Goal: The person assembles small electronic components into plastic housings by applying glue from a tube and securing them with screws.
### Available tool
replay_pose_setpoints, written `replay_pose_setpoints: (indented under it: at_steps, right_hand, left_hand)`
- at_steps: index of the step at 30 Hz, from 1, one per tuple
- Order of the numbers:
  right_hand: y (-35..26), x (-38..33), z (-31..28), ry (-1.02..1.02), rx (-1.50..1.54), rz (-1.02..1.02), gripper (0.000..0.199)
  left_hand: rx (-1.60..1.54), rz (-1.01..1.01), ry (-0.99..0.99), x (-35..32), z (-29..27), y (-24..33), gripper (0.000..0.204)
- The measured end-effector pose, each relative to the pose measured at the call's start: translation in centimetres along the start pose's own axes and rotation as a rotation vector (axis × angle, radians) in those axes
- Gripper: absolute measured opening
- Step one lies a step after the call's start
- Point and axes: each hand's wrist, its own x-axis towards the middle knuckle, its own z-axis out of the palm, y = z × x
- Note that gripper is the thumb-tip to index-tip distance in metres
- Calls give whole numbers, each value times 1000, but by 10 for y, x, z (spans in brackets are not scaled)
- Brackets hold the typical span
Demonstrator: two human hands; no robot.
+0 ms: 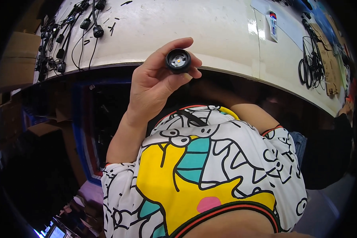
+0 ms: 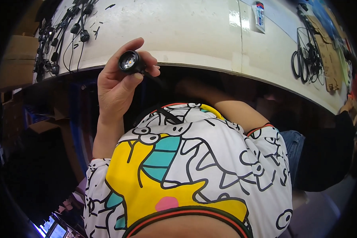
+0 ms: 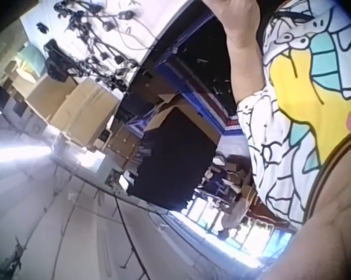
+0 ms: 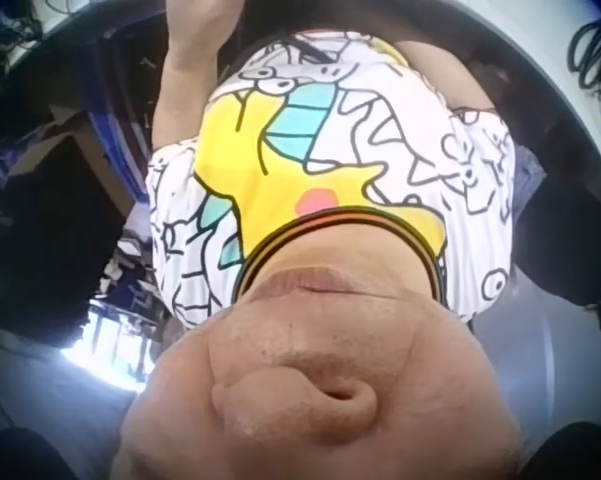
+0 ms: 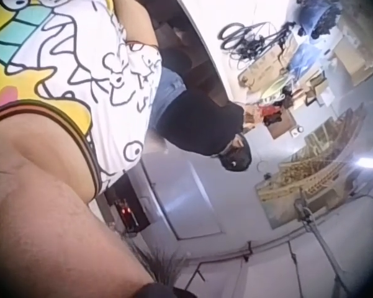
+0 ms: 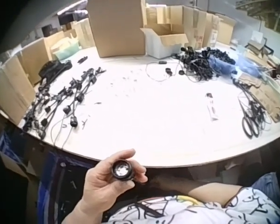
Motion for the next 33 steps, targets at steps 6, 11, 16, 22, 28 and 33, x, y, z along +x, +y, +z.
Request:
replay_pose_setpoints:
  at_steps: [6, 11, 16, 22, 28, 33]
  right_hand:
    - [-33, -12, -18, -37, -193, 112, 22]
    - [-90, -63, -76, -182, -170, -109, 25]
    - [-133, -31, -164, 566, -361, -244, 17]
    - [-91, 81, -217, 937, -628, -177, 29]
    - [-99, 99, -227, 824, -666, -100, 25]
    - [-93, 60, -209, 762, -647, -198, 23]
  left_hand:
    - [29, 15, -9, 2, -5, -2, 48]
    - [-54, 72, -28, 6, -31, -10, 49]
    - [67, 84, 56, -2, -35, -13, 52]
    - [2, 87, 17, -7, -40, -14, 46]
    - [91, 124, 100, -8, -39, -15, 49]
    - [-6, 29, 102, -4, -46, -26, 58]
